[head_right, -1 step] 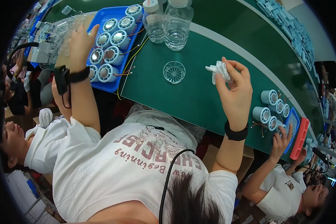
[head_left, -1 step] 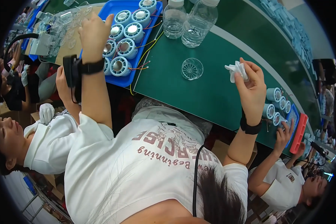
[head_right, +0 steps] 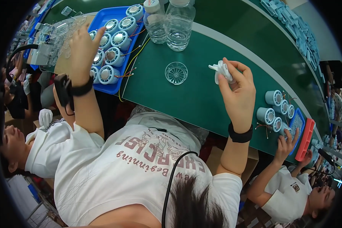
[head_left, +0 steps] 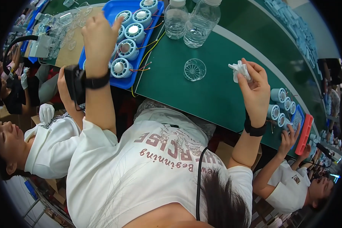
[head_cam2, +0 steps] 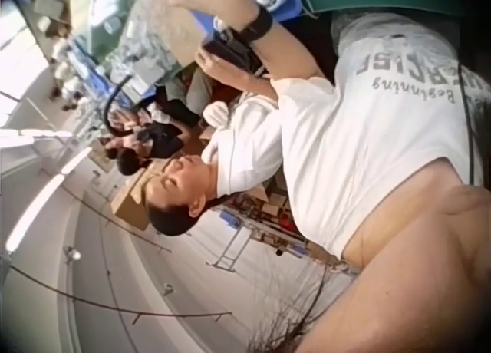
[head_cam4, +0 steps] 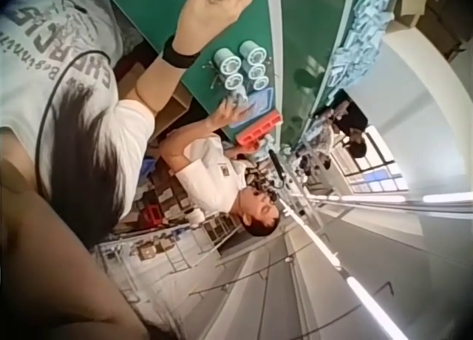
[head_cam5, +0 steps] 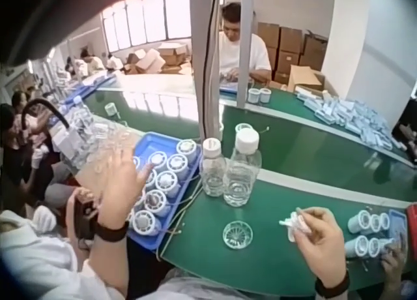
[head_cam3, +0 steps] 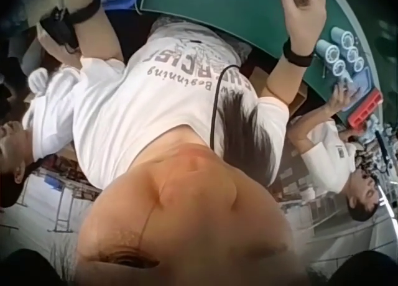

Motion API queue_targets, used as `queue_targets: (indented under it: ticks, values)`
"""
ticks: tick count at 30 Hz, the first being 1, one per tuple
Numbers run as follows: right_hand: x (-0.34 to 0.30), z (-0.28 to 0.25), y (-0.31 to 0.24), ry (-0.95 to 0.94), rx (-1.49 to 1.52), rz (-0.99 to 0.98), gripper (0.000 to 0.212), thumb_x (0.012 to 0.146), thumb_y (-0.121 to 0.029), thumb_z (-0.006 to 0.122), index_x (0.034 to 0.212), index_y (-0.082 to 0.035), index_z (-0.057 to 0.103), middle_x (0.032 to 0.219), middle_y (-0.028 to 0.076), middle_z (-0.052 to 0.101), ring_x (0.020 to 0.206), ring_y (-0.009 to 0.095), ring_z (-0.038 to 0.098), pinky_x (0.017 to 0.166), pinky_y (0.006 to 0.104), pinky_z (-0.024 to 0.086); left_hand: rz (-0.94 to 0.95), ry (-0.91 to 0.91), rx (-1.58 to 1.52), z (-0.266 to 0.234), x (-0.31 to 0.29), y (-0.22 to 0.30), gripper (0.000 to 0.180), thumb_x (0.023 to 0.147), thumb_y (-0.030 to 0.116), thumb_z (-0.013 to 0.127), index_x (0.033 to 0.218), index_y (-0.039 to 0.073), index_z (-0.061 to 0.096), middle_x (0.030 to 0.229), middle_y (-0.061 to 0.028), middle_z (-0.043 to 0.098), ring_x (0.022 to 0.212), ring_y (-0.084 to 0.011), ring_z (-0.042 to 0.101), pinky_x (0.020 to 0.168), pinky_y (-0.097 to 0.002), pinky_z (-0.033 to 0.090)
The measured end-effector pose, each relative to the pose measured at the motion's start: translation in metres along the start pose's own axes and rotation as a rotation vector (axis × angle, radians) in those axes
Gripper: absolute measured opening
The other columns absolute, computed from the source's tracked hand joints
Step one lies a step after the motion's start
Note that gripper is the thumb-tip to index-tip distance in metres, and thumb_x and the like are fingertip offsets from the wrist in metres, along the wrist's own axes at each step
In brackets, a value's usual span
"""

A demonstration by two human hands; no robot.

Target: Cleaning small cylindrical electronic components with a cloth at an assembly line station.

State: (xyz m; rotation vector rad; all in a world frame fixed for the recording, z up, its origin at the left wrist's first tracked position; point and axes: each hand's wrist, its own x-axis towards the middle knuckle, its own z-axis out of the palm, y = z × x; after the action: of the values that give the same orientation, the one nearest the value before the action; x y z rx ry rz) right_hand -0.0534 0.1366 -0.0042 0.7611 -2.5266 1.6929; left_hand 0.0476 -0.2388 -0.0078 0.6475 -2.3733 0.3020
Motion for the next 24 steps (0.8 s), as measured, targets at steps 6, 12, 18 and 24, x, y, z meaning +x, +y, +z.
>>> queue_targets:
  ticks: [6,12,18,24]
  values:
    - [0.003,0.023,-0.006,-0.083,0.203,0.116,0.015,0.087,-0.003,0.069,0.101,0.000,0.071,0.097,0.005,0.068,0.082,0.011,0.063,0.073,0.0239,0.052,0.130,-0.595,-0.610,-0.070,-0.098,0.146,0.071,0.065,0.018,0.086,0.122,-0.006,0.051,0.113,-0.0183,0.059,0.106,-0.0385,0.053,0.096,-0.0416,0.041]
    - [0.000,0.048,-0.011,-0.212,-0.053,-0.076,0.014,0.082,-0.002,0.073,0.096,-0.001,0.072,0.085,0.004,0.070,0.076,0.009,0.063,0.069,0.0222,0.051,-0.066,-0.506,-1.131,-0.014,-0.115,0.161,0.076,0.067,0.010,0.083,0.132,-0.001,0.044,0.121,-0.0189,0.052,0.115,-0.0349,0.051,0.095,-0.0416,0.045]
    - [-0.012,0.030,-0.018,-0.292,-0.049,-0.021,0.017,0.081,-0.003,0.074,0.097,0.001,0.071,0.091,0.006,0.070,0.078,0.010,0.063,0.068,0.0225,0.051,-0.150,-0.715,-1.610,-0.060,-0.092,0.155,0.073,0.074,0.004,0.079,0.137,0.001,0.042,0.132,-0.0147,0.048,0.124,-0.0243,0.050,0.099,-0.0345,0.045]
    - [-0.023,0.013,-0.031,-0.358,0.429,0.156,0.021,0.082,0.002,0.071,0.103,0.002,0.071,0.104,0.012,0.068,0.091,0.018,0.067,0.079,0.0303,0.056,0.062,-0.701,-1.820,-0.066,-0.094,0.155,0.077,0.071,0.005,0.085,0.135,0.004,0.044,0.133,-0.0125,0.048,0.113,-0.0212,0.059,0.090,-0.0316,0.053]
